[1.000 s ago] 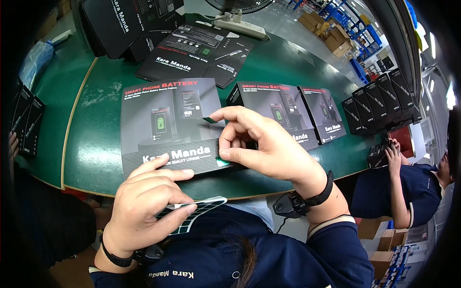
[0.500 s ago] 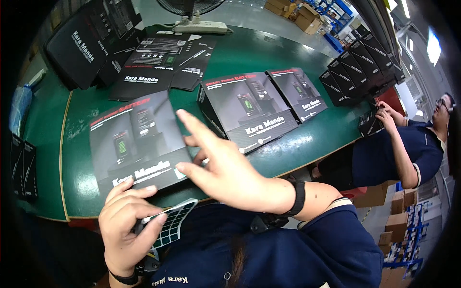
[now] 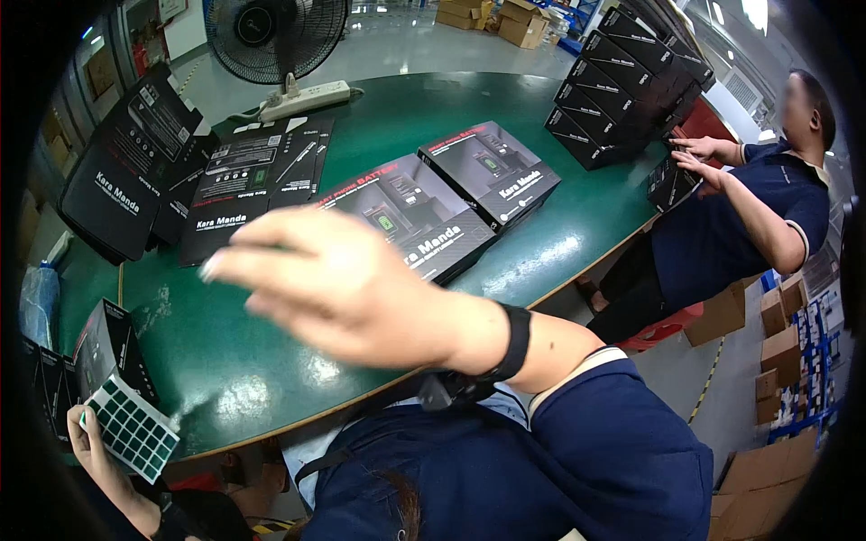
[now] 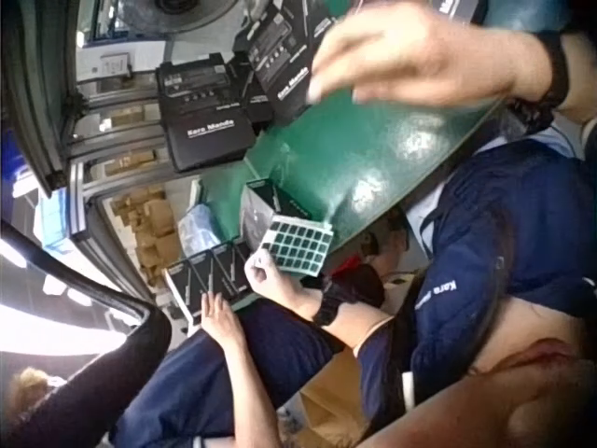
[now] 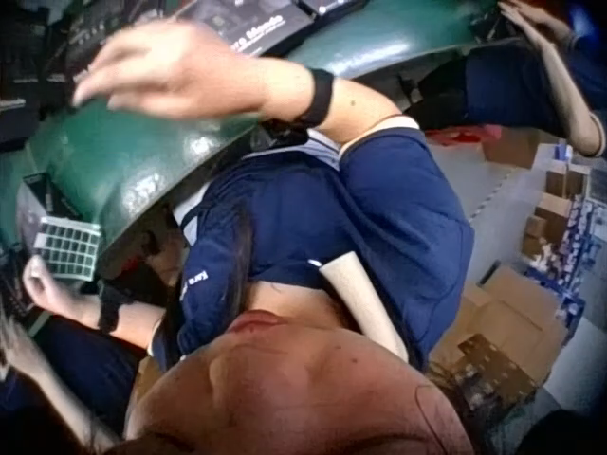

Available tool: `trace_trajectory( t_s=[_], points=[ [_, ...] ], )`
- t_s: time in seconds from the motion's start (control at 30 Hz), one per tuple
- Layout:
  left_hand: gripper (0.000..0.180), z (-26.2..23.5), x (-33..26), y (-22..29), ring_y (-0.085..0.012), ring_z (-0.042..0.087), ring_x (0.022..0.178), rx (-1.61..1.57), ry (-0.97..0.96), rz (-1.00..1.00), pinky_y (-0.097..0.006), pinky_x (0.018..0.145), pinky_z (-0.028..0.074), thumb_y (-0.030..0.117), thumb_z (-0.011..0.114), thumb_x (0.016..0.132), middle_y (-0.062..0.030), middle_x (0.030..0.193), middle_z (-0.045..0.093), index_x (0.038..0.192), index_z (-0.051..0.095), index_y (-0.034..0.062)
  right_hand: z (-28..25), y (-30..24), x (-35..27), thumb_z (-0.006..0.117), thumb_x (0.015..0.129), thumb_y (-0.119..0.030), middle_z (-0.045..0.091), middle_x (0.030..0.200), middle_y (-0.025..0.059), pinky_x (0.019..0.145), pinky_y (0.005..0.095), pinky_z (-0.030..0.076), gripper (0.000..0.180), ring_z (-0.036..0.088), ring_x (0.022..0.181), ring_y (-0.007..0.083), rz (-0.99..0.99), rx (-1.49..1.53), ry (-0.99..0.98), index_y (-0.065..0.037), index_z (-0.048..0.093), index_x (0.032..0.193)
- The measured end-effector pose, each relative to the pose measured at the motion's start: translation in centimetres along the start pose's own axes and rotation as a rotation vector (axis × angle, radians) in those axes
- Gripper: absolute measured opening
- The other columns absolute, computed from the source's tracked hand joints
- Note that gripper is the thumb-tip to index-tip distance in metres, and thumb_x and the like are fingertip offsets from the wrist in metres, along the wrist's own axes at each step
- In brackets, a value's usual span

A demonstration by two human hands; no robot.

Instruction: Apply labels to electronic product boxes and stack them on the assembly line workstation.

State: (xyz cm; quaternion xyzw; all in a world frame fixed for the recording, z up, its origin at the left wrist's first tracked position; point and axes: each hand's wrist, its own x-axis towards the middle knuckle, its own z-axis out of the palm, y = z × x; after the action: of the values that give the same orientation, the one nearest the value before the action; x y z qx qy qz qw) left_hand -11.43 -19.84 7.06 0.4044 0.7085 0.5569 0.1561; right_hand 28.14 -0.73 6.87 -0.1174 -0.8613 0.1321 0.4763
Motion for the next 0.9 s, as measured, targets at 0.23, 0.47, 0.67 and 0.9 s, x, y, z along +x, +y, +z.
trace_trajectory(
  t_s=[0.23,0.47,0.67,0.9],
  points=[
    [0.019,17.7,-5.7,7.1,-0.0347,0.065,0.091,-0.459,-0.71,0.243,-0.053,0.101,0.037,0.017,0.071,0.07,-0.0087,0.067,0.061,0.073,0.059,0.0028,-8.0,4.0,-8.1,0.062,0.084,-0.009,0.061,0.114,0.018,0.09,0.0398,0.046,0.049,0.059,0.1,0.0351,0.587,-0.537,0.048,-0.007,0.05,0.131],
    [0.007,25.4,-6.3,9.1,-0.0301,0.063,0.105,-0.157,-0.931,0.484,-0.054,0.113,0.014,0.009,0.069,0.071,-0.0042,0.073,0.066,0.072,0.062,0.0065,-4.3,-0.6,-9.7,0.063,0.083,-0.01,0.059,0.124,0.0155,0.096,0.0418,0.045,0.051,0.054,0.116,0.0399,0.386,-0.346,0.137,-0.004,0.049,0.132],
    [0.008,22.0,-8.5,7.9,-0.0267,0.065,0.1,-0.006,-0.732,0.45,-0.053,0.11,0.021,0.012,0.068,0.067,-0.0034,0.069,0.064,0.067,0.061,0.0083,-6.0,-0.4,-8.6,0.068,0.083,-0.006,0.06,0.101,0.0077,0.083,0.0304,0.048,0.019,0.06,0.089,0.0197,0.538,0.198,0.118,-0.004,0.068,0.101],
    [0.007,21.2,-9.8,7.0,-0.0266,0.066,0.098,-0.025,-0.658,0.428,-0.052,0.11,0.022,0.01,0.069,0.066,-0.0031,0.068,0.066,0.067,0.063,0.0102,-7.8,0.2,-6.0,0.065,0.085,-0.009,0.056,0.08,0.0017,0.069,0.0246,0.04,0.008,0.051,0.076,0.0106,0.757,0.443,-0.176,-0.001,0.067,0.084]
  ],
)
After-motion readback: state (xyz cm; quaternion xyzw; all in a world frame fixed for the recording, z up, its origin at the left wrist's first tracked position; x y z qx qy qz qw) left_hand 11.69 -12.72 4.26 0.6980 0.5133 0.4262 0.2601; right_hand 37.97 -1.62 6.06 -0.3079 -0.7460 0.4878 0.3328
